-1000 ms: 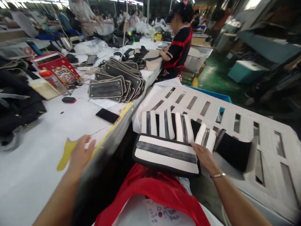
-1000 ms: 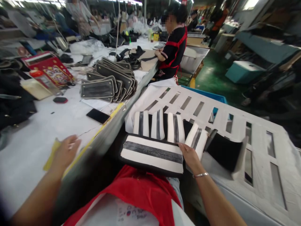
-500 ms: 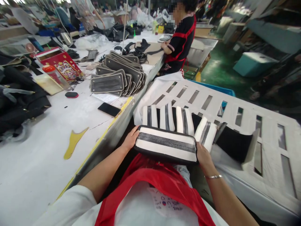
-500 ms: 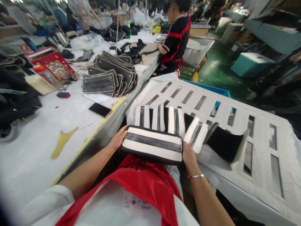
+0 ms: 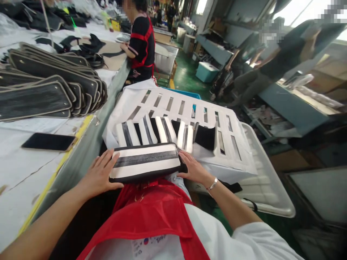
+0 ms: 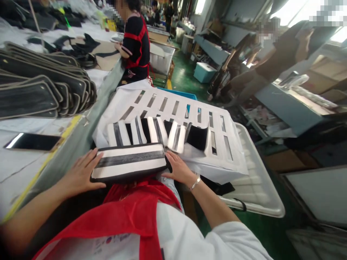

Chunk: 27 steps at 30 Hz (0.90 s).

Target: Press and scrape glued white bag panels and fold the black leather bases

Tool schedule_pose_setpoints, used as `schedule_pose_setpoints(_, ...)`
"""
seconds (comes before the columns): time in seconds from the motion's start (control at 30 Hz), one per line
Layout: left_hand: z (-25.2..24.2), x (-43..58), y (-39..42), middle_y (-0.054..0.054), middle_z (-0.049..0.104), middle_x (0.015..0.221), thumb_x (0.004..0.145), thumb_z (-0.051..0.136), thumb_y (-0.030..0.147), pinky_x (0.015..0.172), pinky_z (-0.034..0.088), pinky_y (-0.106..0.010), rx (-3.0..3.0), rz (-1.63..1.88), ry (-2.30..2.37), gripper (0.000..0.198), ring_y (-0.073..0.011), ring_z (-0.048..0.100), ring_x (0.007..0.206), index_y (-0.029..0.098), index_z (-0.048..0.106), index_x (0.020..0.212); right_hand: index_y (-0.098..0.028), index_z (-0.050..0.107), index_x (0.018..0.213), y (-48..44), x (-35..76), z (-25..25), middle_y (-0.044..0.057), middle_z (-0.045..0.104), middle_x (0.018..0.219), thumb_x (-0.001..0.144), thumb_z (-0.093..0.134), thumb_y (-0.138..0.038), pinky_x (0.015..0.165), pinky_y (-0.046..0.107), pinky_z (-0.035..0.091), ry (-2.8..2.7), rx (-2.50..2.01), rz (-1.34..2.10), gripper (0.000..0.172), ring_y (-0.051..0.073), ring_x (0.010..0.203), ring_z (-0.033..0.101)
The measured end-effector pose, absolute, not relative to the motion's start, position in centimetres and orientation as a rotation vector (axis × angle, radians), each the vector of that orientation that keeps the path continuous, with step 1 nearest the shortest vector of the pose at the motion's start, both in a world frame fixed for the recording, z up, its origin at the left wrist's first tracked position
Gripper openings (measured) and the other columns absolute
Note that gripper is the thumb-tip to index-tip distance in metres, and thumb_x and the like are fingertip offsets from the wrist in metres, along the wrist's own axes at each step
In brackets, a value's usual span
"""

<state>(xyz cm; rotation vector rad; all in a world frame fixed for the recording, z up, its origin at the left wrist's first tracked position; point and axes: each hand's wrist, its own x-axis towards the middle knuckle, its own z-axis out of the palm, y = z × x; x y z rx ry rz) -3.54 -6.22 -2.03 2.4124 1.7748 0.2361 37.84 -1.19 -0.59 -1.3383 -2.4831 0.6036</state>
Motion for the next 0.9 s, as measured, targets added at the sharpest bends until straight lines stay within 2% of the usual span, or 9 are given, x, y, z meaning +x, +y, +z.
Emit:
schedule_pose_setpoints(0.13,0.3,-1.9,-2.8,-0.017,0.013,0.153,0.048,0.069,0.067,0.111,0.015,-0.051,2.469,-0.17,1.618,0.118,-0.0349,0.014,0.14,0.018,0.023,0.145,-0.011,0.029,0.143,1.1,36.5,1.2,0.018,0.029,0.146,0.063,0.076,-0.049,0.111,0.044,0.026,-2.774,-1.285,0.425,0.1,0.03,0.134,0.028)
schedule_pose_setpoints(0.3,1.9,0.6,-0.7,-0.02,0.007,0.153,0.041,0.071,0.07,0.11,0.01,-0.055,2.414,-0.337,1.522,0.126,-0.0386,0.008,0.14,0.022,0.021,0.146,-0.009,0.024,0.145,3.3,35.3,2.3,0.018,0.02,0.151,0.057,0.073,-0.062,0.111,0.047,0.021,-2.995,-1.219,0.37,0.114,0.034,0.137,0.02)
schedule_pose_setpoints(0.53,2.7,4.8,0.7,-0.021,0.008,0.153,0.037,0.076,0.065,0.109,0.006,-0.058,2.397,-0.316,1.405,0.129,-0.0446,0.007,0.138,0.026,0.019,0.146,-0.008,0.024,0.145,4.0,32.2,2.0,0.019,0.017,0.151,0.057,0.066,-0.069,0.111,0.051,0.01,-3.093,-1.004,0.313,0.114,0.036,0.138,0.013)
schedule_pose_setpoints(0.73,2.2,6.5,1.5,-0.021,0.014,0.152,0.034,0.077,0.064,0.109,0.005,-0.059,2.373,-0.147,1.347,0.133,-0.0453,0.009,0.137,0.021,0.021,0.146,-0.007,0.026,0.144,4.7,29.1,2.0,0.024,0.016,0.15,0.046,0.071,-0.07,0.11,0.054,0.014,-3.084,-0.963,0.412,0.125,0.041,0.137,0.015)
schedule_pose_setpoints(0.9,2.4,6.1,1.2,-0.024,0.01,0.152,0.039,0.076,0.065,0.108,0.002,-0.061,2.379,-0.104,1.296,0.131,-0.0475,0.006,0.137,0.018,0.019,0.147,-0.005,0.032,0.142,4.6,28.3,2.8,0.025,0.02,0.148,0.04,0.077,-0.062,0.11,0.055,0.016,-3.036,-1.008,0.459,0.125,0.042,0.136,0.018)
